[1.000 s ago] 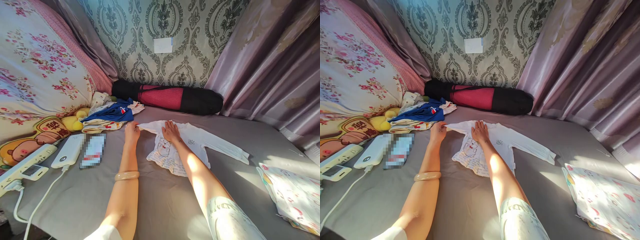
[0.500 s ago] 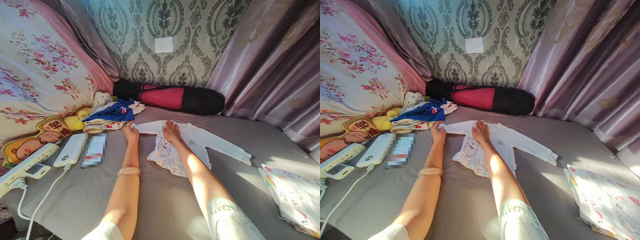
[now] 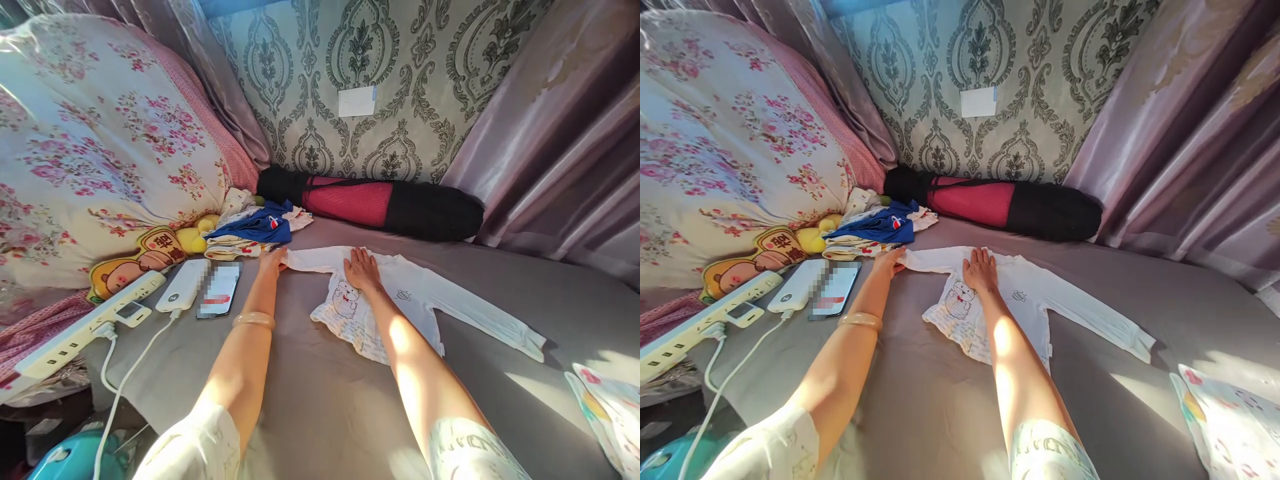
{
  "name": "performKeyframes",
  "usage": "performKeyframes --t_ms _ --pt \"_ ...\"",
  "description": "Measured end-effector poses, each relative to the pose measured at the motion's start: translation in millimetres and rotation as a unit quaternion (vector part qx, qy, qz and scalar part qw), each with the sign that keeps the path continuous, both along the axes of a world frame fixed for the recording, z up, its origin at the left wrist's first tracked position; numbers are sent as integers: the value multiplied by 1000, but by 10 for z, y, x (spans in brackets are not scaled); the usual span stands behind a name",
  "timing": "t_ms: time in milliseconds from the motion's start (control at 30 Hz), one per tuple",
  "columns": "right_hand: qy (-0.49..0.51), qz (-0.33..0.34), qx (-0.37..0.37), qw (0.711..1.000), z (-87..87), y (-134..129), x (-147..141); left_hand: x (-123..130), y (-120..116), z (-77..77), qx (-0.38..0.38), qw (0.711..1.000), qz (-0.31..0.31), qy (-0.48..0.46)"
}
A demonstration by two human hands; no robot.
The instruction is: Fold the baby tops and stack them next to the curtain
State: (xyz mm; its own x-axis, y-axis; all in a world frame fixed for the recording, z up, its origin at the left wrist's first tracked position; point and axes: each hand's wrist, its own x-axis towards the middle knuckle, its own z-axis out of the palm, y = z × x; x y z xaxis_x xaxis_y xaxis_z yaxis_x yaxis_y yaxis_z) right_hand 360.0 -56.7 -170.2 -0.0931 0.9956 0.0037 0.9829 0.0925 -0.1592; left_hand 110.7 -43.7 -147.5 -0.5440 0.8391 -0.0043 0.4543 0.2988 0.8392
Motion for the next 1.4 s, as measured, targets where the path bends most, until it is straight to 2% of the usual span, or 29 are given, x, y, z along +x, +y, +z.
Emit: performKeyframes --t_ms 100,200,300,400,500,633,733,800,867,967,1000,1067,1133,1200,1400 --pt "-3 1 4 1000 -22 14 1 -10 28 26 -44 998 -5 -37" --pt "-10 0 5 1000 -31 20 2 -5 28 51 -54 998 -13 -27" --pt "-8 0 3 1000 -26 16 1 -12 -27 79 3 998 -30 62" --pt "-4 -1 -4 1000 -15 9 -1 -45 -112 62 53 974 -65 213" --pt "-6 -4 -6 1000 -1 1 -4 -92 -166 -11 13 953 -103 285" --pt "-13 -5 -14 1000 19 -13 -8 -137 -164 -56 -49 941 -130 307" --pt "-10 -4 -17 1000 22 -17 -10 -110 -141 17 -60 934 -91 340" --pt "-5 -3 -14 1000 16 -16 -11 -16 -121 86 -32 922 -72 380" --pt "-3 -3 -10 1000 10 -14 -13 176 -97 130 4 908 -125 399" --pt "-1 -5 -5 1000 12 -14 -14 632 -66 110 28 883 -313 350" --pt "-3 -4 -6 1000 15 -15 -13 801 -59 84 43 872 -360 328" --pt "-14 2 -16 1000 21 -17 -8 1098 -51 22 30 855 -416 309" --pt "-29 7 -30 999 20 -17 -3 1281 -42 -36 -15 840 -446 308" --pt "-34 6 -27 999 9 -13 1 1327 -28 -83 -48 831 -454 319" --pt "-6 1 9 1000 -34 2 -5 998 -5 -169 -65 822 -440 355"
